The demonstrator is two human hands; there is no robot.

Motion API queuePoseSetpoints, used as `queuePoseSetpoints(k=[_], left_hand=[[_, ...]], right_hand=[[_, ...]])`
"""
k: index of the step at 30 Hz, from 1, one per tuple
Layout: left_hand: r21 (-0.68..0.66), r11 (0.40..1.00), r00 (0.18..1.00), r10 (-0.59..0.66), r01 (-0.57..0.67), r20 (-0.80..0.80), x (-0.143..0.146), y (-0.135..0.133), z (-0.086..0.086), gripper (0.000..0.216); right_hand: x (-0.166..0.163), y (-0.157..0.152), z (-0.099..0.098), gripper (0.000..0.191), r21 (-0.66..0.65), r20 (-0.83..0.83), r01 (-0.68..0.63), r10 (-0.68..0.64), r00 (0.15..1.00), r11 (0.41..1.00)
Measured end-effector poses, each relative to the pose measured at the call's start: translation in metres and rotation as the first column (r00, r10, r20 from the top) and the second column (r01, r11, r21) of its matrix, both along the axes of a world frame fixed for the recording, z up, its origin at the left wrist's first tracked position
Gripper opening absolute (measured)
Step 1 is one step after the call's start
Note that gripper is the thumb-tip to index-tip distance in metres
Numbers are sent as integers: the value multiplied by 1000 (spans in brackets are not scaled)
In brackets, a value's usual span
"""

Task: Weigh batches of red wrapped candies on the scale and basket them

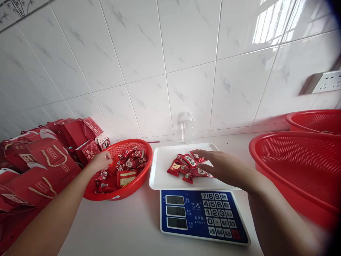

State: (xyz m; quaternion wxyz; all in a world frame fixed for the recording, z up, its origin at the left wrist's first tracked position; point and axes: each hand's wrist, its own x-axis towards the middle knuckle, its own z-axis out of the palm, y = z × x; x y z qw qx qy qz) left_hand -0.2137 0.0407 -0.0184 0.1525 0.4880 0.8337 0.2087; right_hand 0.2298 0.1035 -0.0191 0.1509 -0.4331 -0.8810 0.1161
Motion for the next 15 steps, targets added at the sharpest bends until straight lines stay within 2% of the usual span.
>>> queuePoseSetpoints(k=[2, 4, 5, 6, 8, 11, 13, 15], left_hand=[[180, 983, 994, -36, 16, 108, 26, 1, 20, 21], [336, 939, 960, -160, 76, 230, 65, 0, 33, 30], [455, 888, 874, -277, 73, 400, 88, 0, 36, 34], [515, 855, 780, -365, 64, 509, 112, -1, 37, 37], [555, 828, 666, -461, 85, 586, 157, -2, 30, 37], [630, 759, 570, -595, 167, 567, 209, 1, 12, 33], [680, 709, 506, -663, 187, 552, 230, 5, 3, 31], [729, 671, 460, -695, 136, 553, 242, 10, -1, 28]], right_hand=[[-4, -1, 2, 44, 2, -31, 5, -4, 1000, 1000], [-11, -6, 5, 42, -17, -117, 8, -10, 993, 1000], [-15, -9, 7, 41, -42, -186, -7, -1, 983, 999], [-19, -14, 9, 40, -80, -272, -45, 22, 962, 996], [-27, -23, 11, 43, -180, -472, -193, 87, 877, 965], [-38, -32, 10, 44, -250, -707, -418, 130, 695, 873], [-39, -29, 6, 32, -220, -779, -422, 102, 619, 880], [-34, -19, 3, 23, -173, -796, -319, 58, 602, 932]])
